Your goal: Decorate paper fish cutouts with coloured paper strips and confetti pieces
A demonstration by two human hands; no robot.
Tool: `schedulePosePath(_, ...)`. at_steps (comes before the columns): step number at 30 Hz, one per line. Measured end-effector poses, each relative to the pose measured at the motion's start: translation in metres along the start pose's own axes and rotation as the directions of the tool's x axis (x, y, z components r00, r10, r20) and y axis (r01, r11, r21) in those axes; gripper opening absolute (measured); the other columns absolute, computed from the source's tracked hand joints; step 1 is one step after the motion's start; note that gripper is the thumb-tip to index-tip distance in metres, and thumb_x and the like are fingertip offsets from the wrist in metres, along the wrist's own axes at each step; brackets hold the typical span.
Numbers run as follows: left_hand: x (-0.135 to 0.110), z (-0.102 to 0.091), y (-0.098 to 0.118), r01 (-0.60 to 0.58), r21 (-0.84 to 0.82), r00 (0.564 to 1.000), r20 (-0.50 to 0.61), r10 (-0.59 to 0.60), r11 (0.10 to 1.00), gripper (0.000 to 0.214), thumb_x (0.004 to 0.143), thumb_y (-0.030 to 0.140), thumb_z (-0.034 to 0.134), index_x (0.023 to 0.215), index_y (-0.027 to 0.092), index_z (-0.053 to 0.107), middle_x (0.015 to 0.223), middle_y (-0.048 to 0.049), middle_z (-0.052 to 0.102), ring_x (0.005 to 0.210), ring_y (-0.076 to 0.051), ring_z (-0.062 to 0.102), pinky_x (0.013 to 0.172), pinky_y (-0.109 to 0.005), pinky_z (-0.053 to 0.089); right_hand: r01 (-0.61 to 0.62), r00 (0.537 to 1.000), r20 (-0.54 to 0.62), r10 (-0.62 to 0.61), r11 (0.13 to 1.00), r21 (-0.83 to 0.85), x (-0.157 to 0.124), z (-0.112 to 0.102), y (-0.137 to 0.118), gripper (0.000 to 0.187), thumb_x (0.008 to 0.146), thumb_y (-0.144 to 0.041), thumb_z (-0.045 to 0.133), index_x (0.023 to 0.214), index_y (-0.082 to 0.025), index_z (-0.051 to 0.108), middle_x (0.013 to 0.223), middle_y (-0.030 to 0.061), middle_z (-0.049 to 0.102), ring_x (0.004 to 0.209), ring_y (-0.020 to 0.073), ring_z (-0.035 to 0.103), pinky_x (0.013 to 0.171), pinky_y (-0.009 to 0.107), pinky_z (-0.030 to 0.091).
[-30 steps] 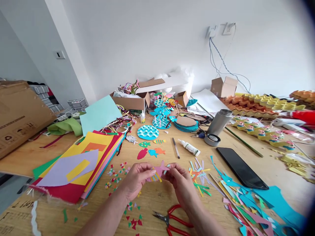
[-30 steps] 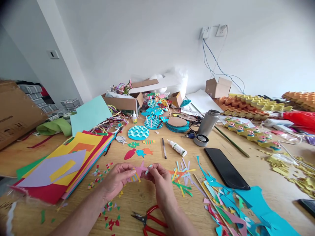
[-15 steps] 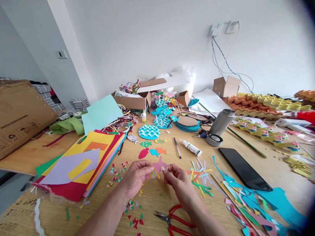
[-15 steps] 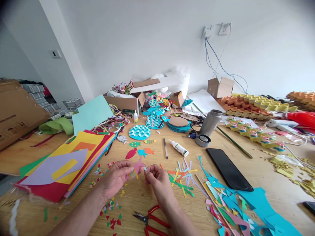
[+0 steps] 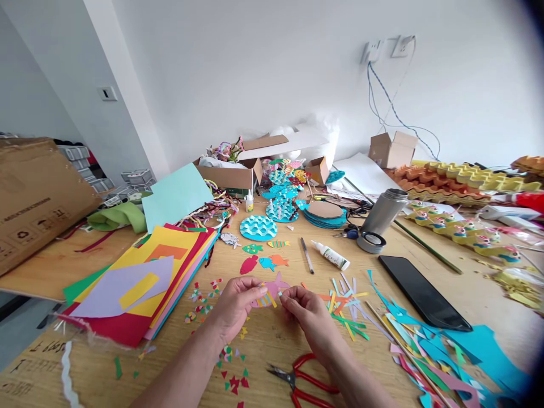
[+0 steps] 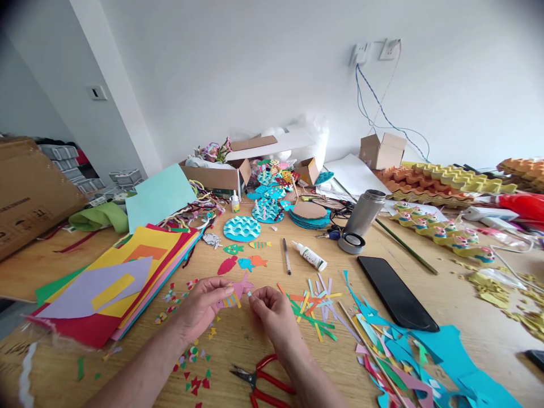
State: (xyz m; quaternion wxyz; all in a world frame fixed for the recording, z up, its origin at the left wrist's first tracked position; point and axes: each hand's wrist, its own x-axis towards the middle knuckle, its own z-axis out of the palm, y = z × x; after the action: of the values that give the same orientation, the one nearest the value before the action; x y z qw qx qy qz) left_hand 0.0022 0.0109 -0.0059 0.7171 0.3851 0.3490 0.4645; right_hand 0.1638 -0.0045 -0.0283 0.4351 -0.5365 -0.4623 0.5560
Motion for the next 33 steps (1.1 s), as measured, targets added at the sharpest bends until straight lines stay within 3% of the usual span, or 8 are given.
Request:
schedulePosePath(4,0.002,-0.003,0.0,0.009,0.046,0.996,-0.084,-0.005,0.999,0.026,0.064,0.033,0.078,0.078,0.011,0.073,0.08,-0.0096,0.071,0.082,-0.021,0.065,0.077,-0.033,0.05,0.031,0.998,-0.054,-0.028,0.998,0.051,0.001,-0.001,-0.001,0.032,0.066,-0.048,0.068,0.062,-0.018,0.056,0.051,-0.0033,0.052,0.049,0.011,0.041,0.05,0.024,0.027)
schedulePosePath(9,0.005,-0.008,-0.002,0.062,0.123,0.981,-0.192,-0.038,0.991,0.037,0.06,0.039,0.079,0.082,0.01,0.073,0.083,-0.0123,0.072,0.076,-0.022,0.067,0.062,-0.029,0.053,0.106,0.992,-0.093,-0.09,0.979,0.174,-0.001,-0.001,-0.005,0.036,0.064,-0.051,0.073,0.064,-0.017,0.061,0.056,-0.001,0.056,0.054,0.0123,0.046,0.055,0.025,0.035)
schedulePosePath(15,0.001,-0.002,-0.004,0.063,0.196,0.985,-0.169,-0.03,0.979,0.041,0.061,0.041,0.078,0.088,0.011,0.073,0.08,-0.0093,0.07,0.068,-0.017,0.061,0.046,-0.022,0.05,0.182,0.982,-0.065,-0.175,0.977,0.115,-0.005,0.001,-0.011,0.034,0.064,-0.049,0.075,0.065,-0.017,0.066,0.059,-0.0017,0.056,0.055,0.0111,0.044,0.055,0.024,0.034)
schedulePosePath(20,-0.001,0.003,-0.004,0.077,0.186,0.99,-0.134,-0.053,0.98,0.04,0.059,0.041,0.079,0.084,0.01,0.073,0.082,-0.0101,0.069,0.072,-0.018,0.059,0.048,-0.023,0.051,0.226,0.973,-0.074,-0.219,0.968,0.105,-0.004,0.004,-0.011,0.036,0.064,-0.052,0.074,0.067,-0.017,0.067,0.058,-0.0016,0.056,0.057,0.0122,0.045,0.056,0.025,0.036)
schedulePosePath(25,-0.001,0.004,-0.005,0.093,0.104,0.992,-0.09,-0.084,0.99,0.034,0.06,0.037,0.08,0.081,0.011,0.073,0.08,-0.0073,0.068,0.072,-0.016,0.059,0.063,-0.028,0.054,0.227,0.973,-0.068,-0.223,0.972,0.064,-0.005,0.008,-0.007,0.039,0.065,-0.055,0.072,0.074,-0.017,0.07,0.061,0.0005,0.059,0.057,0.0134,0.046,0.056,0.026,0.037)
schedulePosePath(33,-0.002,0.006,-0.009,0.106,0.087,0.988,-0.125,-0.095,0.99,0.032,0.058,0.036,0.079,0.078,0.013,0.07,0.066,-0.0008,0.061,0.056,-0.011,0.052,0.055,-0.028,0.053,0.218,0.968,-0.14,-0.207,0.974,0.063,-0.008,0.014,-0.007,0.04,0.062,-0.057,0.073,0.063,-0.018,0.061,0.056,-0.0001,0.057,0.053,0.0138,0.047,0.052,0.027,0.036)
